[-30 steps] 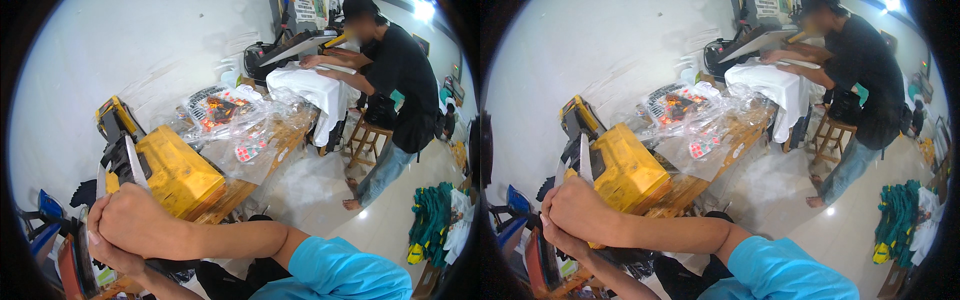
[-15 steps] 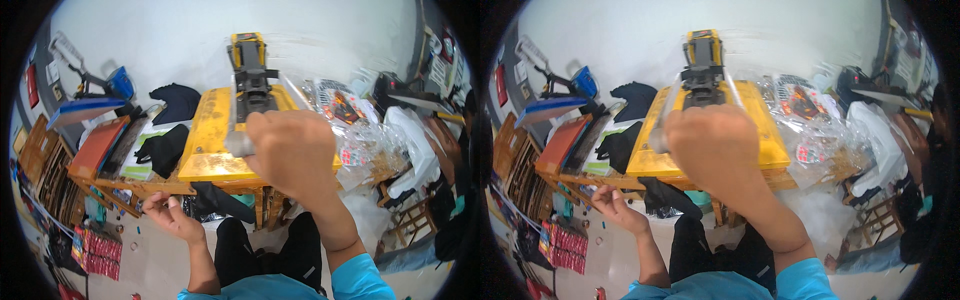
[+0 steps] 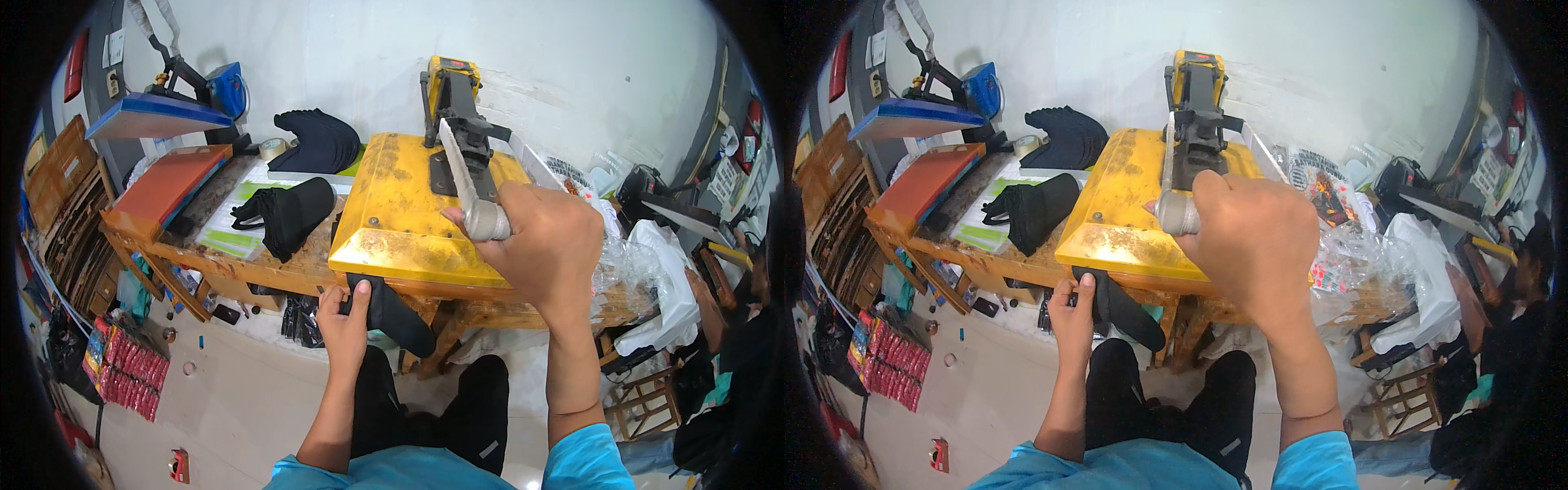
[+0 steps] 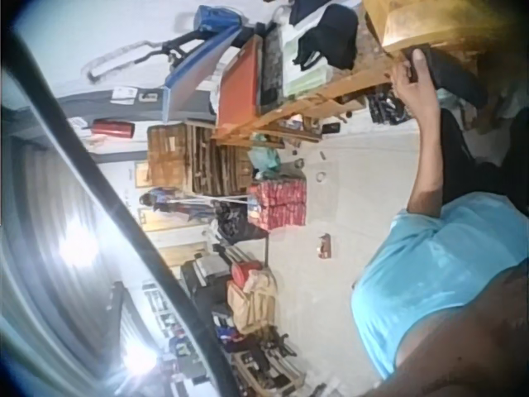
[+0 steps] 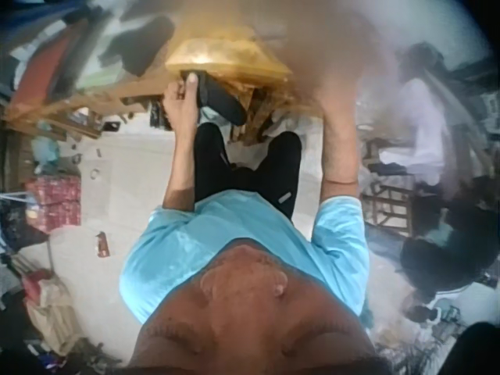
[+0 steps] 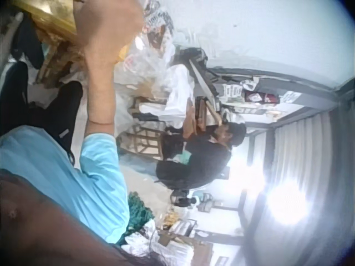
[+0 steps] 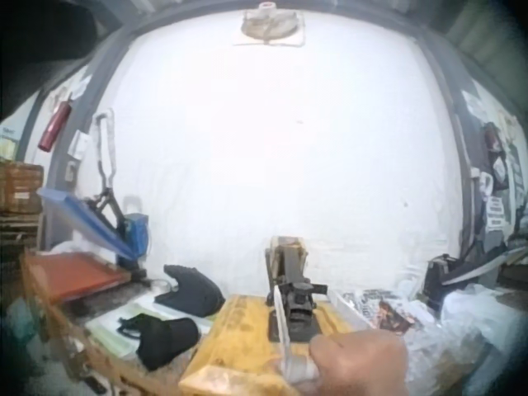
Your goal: The person positions logo transfers onto black fabric pieces, operates a heat press machine by lowering and raising the lever, and moves the completed items aside.
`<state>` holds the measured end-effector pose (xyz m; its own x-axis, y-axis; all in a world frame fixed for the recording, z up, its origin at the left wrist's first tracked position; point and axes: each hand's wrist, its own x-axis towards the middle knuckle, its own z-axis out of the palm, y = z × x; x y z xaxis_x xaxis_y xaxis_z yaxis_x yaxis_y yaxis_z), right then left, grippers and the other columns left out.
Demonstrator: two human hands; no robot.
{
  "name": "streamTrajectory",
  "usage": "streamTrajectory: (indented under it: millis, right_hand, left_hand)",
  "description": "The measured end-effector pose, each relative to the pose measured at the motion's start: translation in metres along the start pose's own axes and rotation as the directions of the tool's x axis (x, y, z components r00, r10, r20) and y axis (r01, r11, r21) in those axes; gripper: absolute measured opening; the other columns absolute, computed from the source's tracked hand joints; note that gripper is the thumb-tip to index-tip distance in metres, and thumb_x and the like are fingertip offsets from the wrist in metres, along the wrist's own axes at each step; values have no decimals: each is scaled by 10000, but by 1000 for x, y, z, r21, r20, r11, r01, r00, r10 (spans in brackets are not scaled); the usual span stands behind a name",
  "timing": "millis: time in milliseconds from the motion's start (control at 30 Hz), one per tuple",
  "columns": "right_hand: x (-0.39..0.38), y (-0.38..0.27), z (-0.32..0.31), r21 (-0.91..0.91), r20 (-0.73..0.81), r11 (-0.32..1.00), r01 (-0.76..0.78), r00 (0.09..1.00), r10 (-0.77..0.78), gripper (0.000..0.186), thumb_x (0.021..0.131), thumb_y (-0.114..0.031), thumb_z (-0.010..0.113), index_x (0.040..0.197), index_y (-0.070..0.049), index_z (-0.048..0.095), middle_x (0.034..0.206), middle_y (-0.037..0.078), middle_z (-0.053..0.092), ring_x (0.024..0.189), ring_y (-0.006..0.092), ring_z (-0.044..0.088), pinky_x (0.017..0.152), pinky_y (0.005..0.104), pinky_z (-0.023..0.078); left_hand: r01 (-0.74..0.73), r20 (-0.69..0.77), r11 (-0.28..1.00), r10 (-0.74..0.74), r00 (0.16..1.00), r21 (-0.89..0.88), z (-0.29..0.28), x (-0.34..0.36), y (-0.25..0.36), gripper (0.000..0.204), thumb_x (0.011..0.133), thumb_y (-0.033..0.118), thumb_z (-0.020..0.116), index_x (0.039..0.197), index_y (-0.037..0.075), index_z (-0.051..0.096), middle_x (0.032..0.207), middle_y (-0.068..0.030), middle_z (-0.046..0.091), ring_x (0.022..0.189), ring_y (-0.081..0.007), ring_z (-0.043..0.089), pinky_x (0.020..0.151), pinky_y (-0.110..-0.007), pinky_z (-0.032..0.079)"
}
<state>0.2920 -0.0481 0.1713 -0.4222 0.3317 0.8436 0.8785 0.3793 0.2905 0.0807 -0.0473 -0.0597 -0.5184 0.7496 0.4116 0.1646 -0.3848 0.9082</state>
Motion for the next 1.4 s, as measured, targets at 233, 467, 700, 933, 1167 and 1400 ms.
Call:
streamTrajectory:
  millis: [233,467,700,933,1167,1400]
  right_hand:
    - [1,-4,-3,-18,-5,1000,-14,1000,14,612,792,-529,926,620,-101,524,552,73,536,493,300,541,492,416,407]
    - [0,-1,0,-31,-32,999,15,999,-16,604,787,-564,916,629,-116,543,551,54,543,501,269,555,493,408,407]
    - [-2,3,3,-46,-58,998,34,998,-37,603,788,-572,913,633,-115,552,554,41,545,491,247,545,488,406,401]
    - [37,23,-12,-115,-159,992,41,986,-59,609,782,-628,908,652,-107,620,577,54,583,491,260,576,494,386,437]
    - [61,33,-24,-94,-127,988,123,983,-134,561,808,-625,901,747,-93,734,594,58,646,481,229,590,487,375,427]
    - [131,67,-40,-92,-197,984,155,965,-171,511,938,-558,815,1068,-64,798,739,52,716,614,155,642,582,329,472]
  left_hand:
    - [147,-19,977,-151,988,-156,5,0,-1,428,968,263,865,784,-16,597,829,-19,556,894,-146,487,883,-318,417]
    - [177,-46,967,-188,981,-181,4,-1,-8,426,970,247,868,740,11,599,785,7,551,868,-124,474,843,-295,403]
    - [172,-47,959,-187,981,-226,5,-3,-1,421,968,233,872,731,11,604,790,11,568,866,-115,483,846,-295,407]
    - [209,-38,952,-222,974,-222,10,-4,3,443,974,217,865,712,19,568,783,9,560,851,-112,469,824,-302,403]
    - [161,-25,948,-174,984,-274,11,-2,9,453,1008,213,831,707,59,531,738,61,502,779,-64,420,737,-261,380]
    - [204,164,888,-149,975,-412,-31,-16,18,187,1075,138,726,989,40,592,897,24,658,816,-32,538,730,-216,438]
